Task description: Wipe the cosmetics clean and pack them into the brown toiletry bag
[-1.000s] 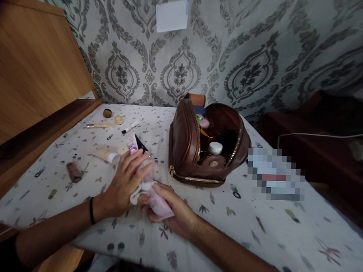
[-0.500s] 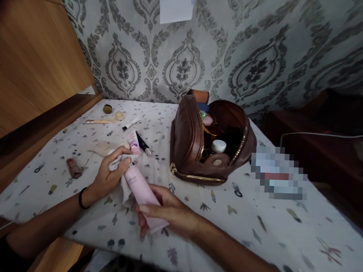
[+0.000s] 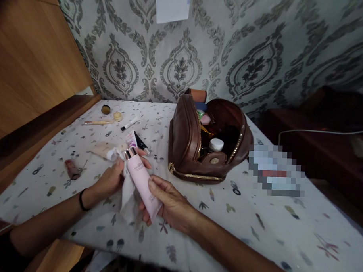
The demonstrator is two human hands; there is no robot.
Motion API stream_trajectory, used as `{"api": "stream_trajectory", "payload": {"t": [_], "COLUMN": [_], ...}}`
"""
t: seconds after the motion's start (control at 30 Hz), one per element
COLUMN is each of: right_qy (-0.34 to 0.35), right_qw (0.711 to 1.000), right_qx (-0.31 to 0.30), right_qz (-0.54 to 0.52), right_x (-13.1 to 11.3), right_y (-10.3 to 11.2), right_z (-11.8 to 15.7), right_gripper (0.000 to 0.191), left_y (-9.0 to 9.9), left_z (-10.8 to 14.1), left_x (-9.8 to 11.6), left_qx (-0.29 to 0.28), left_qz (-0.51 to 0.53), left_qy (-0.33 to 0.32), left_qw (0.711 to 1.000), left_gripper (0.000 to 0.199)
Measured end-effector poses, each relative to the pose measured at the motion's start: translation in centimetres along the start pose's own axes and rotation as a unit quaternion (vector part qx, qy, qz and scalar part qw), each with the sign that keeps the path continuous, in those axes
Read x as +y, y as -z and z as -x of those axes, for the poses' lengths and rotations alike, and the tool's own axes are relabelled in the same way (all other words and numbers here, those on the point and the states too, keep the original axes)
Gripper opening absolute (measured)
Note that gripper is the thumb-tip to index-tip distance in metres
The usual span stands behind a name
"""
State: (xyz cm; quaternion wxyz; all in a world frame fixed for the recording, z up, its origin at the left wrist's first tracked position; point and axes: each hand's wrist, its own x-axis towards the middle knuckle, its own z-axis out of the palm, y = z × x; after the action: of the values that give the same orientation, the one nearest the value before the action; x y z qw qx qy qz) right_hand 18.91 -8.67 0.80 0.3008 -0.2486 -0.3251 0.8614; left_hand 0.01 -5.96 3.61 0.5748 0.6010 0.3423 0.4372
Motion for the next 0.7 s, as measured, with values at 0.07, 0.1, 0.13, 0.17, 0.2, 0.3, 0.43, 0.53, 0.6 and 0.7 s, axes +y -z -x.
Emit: {"api": "stream_trajectory", "payload": {"t": [0.07,0.1,0.13,0.17,0.2,0.3,0.43,0.53,0.6,0.7], "right_qy": [-0.003,-0.004,-0.005,-0.005,-0.005,0.01,0.078,0.109,0.126,0.152], "right_qw": [1.0,1.0,1.0,1.0,1.0,1.0,0.989,0.975,0.97,0.964], "right_qx": [-0.006,-0.008,-0.008,-0.007,-0.005,0.0,0.027,0.061,0.079,0.104], "right_qz": [-0.002,-0.002,-0.001,0.002,0.005,0.027,0.125,0.184,0.192,0.19], "right_x": [0.1,0.1,0.1,0.1,0.1,0.0,-0.1,0.0,0.2,0.4], "right_y": [0.2,0.3,0.3,0.4,0.4,0.1,-0.4,-0.5,-0.2,0.2], "right_z": [0.0,0.0,0.0,0.1,0.1,0.1,0.2,0.0,-0.2,-0.5], "right_gripper": [0.051,0.05,0.05,0.05,0.05,0.053,0.052,0.044,0.04,0.039], "left_y": [-0.7,-1.0,-1.2,-1.3,-1.3,-0.7,0.1,0.1,-0.3,-1.0], "left_z": [0.3,0.4,0.4,0.5,0.5,0.3,0.0,-0.1,0.1,0.3], "left_x": [0.2,0.3,0.4,0.4,0.4,-0.1,-0.8,-0.7,-0.5,-0.2], "left_qx": [-0.072,-0.1,-0.122,-0.134,-0.134,-0.092,0.016,0.048,0.011,-0.085], "left_qz": [0.004,0.006,0.011,0.015,0.018,0.035,0.041,0.038,0.045,0.057], "left_qy": [0.007,0.009,0.014,0.021,0.032,0.069,0.063,0.049,0.053,0.072], "left_qw": [0.997,0.995,0.992,0.991,0.99,0.993,0.997,0.997,0.998,0.992], "left_gripper": [0.064,0.062,0.06,0.059,0.058,0.061,0.058,0.057,0.054,0.05]}}
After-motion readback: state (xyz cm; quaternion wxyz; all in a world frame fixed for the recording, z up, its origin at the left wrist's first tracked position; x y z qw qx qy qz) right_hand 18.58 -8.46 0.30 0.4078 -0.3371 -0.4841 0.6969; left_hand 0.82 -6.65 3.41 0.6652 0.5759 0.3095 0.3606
